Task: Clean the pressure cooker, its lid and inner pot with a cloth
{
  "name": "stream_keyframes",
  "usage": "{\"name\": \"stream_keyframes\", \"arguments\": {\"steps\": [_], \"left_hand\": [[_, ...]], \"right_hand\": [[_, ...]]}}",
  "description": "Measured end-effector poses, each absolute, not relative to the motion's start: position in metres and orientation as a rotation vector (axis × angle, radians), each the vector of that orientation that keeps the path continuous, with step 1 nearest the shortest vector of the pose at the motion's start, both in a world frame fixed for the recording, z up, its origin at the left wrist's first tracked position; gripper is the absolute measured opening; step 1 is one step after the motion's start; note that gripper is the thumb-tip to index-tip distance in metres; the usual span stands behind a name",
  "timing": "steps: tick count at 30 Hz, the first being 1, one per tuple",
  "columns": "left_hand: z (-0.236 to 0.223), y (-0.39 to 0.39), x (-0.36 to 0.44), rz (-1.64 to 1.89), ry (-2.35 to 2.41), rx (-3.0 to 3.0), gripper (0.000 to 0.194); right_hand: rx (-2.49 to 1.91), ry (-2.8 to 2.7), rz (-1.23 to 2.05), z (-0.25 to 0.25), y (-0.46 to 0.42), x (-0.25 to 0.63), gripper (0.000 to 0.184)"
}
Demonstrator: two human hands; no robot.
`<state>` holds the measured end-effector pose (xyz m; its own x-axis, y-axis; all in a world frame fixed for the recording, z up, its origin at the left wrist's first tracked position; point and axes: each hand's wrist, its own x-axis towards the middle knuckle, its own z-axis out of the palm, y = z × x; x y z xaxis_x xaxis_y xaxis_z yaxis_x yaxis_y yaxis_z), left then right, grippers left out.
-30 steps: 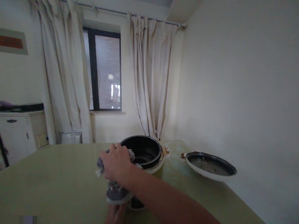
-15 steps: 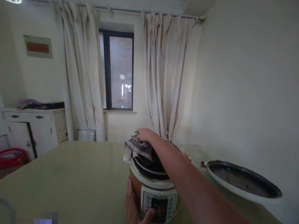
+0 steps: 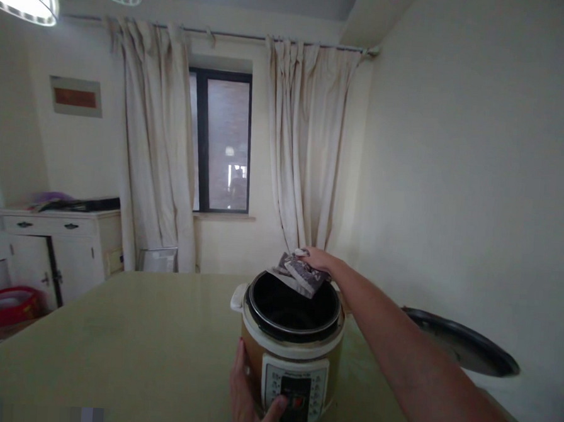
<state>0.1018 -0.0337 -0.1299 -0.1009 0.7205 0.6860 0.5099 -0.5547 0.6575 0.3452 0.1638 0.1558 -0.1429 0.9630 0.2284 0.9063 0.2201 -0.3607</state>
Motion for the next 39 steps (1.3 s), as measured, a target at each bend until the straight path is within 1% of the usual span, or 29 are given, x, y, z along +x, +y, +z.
{"name": "stream_keyframes", "arguments": {"steps": [2, 4, 7, 8, 9, 11, 14, 17, 19, 20, 21, 24, 25, 27, 33, 39], "left_hand": [[-0.118, -0.038, 0.1, 1.73, 1.408, 1.968, 0.097], [-0.098, -0.045, 0.096, 1.767, 1.495, 1.994, 0.089], [-0.053, -0.053, 0.092, 1.923, 1.573, 2.072, 0.082], [-0.036, -0.054, 0.092, 1.961, 1.565, 2.116, 0.077], [-0.018, -0.055, 0.093, 1.958, 1.532, 2.186, 0.068], [0.014, -0.052, 0.097, 1.858, 1.467, 2.361, 0.045], [0.045, -0.044, 0.105, 1.669, 1.328, 2.589, 0.025], [0.053, -0.038, 0.112, 1.577, 1.221, 2.681, 0.013], [0.05, -0.036, 0.115, 1.591, 1.228, 2.679, 0.013], [0.048, -0.036, 0.116, 1.607, 1.243, 2.67, 0.014], [0.047, -0.036, 0.117, 1.621, 1.252, 2.661, 0.014], [0.044, -0.037, 0.119, 1.655, 1.27, 2.627, 0.015], [0.044, -0.037, 0.12, 1.669, 1.271, 2.616, 0.015], [0.044, -0.037, 0.121, 1.675, 1.274, 2.603, 0.015], [0.04, -0.034, 0.122, 1.638, 1.291, 2.602, 0.014], [0.036, -0.035, 0.124, 1.663, 1.286, 2.589, 0.01]], "right_hand": [[-1.645, -2.091, 0.256, 0.157, 0.153, 0.356, 0.038], [-1.561, -2.076, 0.318, 0.162, 0.144, 0.367, 0.043], [-1.475, -2.004, 0.339, 0.179, 0.132, 0.387, 0.05], [-1.461, -1.969, 0.325, 0.185, 0.129, 0.395, 0.052], [-1.455, -1.924, 0.3, 0.192, 0.126, 0.402, 0.054], [-1.469, -1.795, 0.214, 0.204, 0.121, 0.416, 0.055], [-1.543, -1.564, 0.026, 0.214, 0.114, 0.429, 0.056], [-1.633, -1.495, -0.045, 0.209, 0.108, 0.435, 0.068], [-1.704, -1.584, 0.027, 0.198, 0.106, 0.433, 0.076], [-1.734, -1.655, 0.091, 0.191, 0.106, 0.431, 0.077], [-1.752, -1.734, 0.166, 0.183, 0.107, 0.427, 0.073], [-1.723, -1.93, 0.357, 0.161, 0.113, 0.412, 0.05], [-1.707, -1.975, 0.389, 0.155, 0.117, 0.406, 0.045], [-1.693, -2.028, 0.394, 0.149, 0.126, 0.396, 0.044], [-1.659, -2.165, 0.281, 0.154, 0.161, 0.366, 0.052], [-1.495, -2.361, 0.274, 0.156, 0.177, 0.296, 0.045]]}}
